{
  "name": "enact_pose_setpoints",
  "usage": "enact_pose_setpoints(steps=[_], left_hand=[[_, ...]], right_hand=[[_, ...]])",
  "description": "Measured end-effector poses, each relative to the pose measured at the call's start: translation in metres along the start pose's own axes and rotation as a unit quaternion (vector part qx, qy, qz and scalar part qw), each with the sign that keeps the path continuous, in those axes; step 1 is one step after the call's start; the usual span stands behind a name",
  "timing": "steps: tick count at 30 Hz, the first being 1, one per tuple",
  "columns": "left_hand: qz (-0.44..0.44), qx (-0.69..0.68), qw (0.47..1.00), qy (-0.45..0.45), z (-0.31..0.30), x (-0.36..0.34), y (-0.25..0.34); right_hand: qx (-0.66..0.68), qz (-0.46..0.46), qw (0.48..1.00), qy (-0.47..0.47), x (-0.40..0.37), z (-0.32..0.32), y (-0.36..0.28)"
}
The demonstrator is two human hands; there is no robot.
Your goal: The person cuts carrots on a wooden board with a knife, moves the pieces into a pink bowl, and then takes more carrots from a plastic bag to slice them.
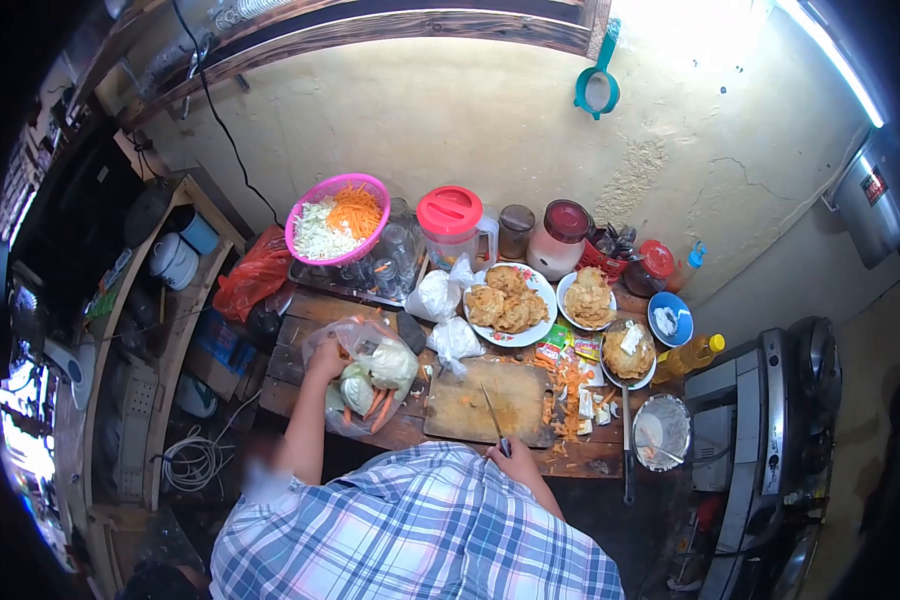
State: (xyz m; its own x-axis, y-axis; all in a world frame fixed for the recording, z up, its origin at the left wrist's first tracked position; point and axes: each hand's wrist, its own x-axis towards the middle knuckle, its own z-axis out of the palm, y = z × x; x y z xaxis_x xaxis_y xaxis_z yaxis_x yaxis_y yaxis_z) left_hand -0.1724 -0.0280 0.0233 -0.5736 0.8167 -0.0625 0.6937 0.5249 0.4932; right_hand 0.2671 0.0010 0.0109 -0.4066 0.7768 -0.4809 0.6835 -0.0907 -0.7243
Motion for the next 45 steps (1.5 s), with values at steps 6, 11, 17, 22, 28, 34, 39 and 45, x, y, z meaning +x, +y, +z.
enact_pose_setpoints(steps=[6, 11, 17, 22, 28, 34, 39, 45], left_hand=[[0.017, -0.128, 0.989, -0.072, 0.03, 0.044, -0.045], [-0.109, -0.037, 0.985, -0.125, 0.029, 0.07, -0.061], [-0.137, 0.012, 0.977, -0.164, 0.033, 0.073, -0.051], [-0.147, 0.083, 0.983, -0.07, 0.03, 0.056, -0.01], [-0.11, 0.151, 0.98, -0.073, 0.047, 0.064, -0.013], [-0.066, -0.111, 0.991, 0.025, -0.009, 0.004, 0.006], [-0.019, -0.381, 0.924, 0.034, 0.004, -0.001, -0.058], [-0.077, -0.495, 0.866, -0.006, -0.055, -0.032, -0.017]], right_hand=[[0.061, -0.027, 0.997, 0.039, 0.005, 0.006, 0.017], [0.068, -0.023, 0.997, 0.037, 0.005, 0.005, 0.02], [0.075, -0.03, 0.996, 0.038, 0.014, 0.012, 0.036], [0.069, -0.032, 0.997, 0.035, 0.014, 0.012, 0.036], [0.082, -0.028, 0.996, 0.039, 0.014, 0.014, 0.038], [0.081, -0.009, 0.996, 0.03, 0.006, 0.007, 0.03], [0.025, 0.013, 1.0, 0.009, 0.002, 0.002, 0.012], [0.022, -0.023, 1.0, -0.003, 0.017, 0.011, 0.033]])
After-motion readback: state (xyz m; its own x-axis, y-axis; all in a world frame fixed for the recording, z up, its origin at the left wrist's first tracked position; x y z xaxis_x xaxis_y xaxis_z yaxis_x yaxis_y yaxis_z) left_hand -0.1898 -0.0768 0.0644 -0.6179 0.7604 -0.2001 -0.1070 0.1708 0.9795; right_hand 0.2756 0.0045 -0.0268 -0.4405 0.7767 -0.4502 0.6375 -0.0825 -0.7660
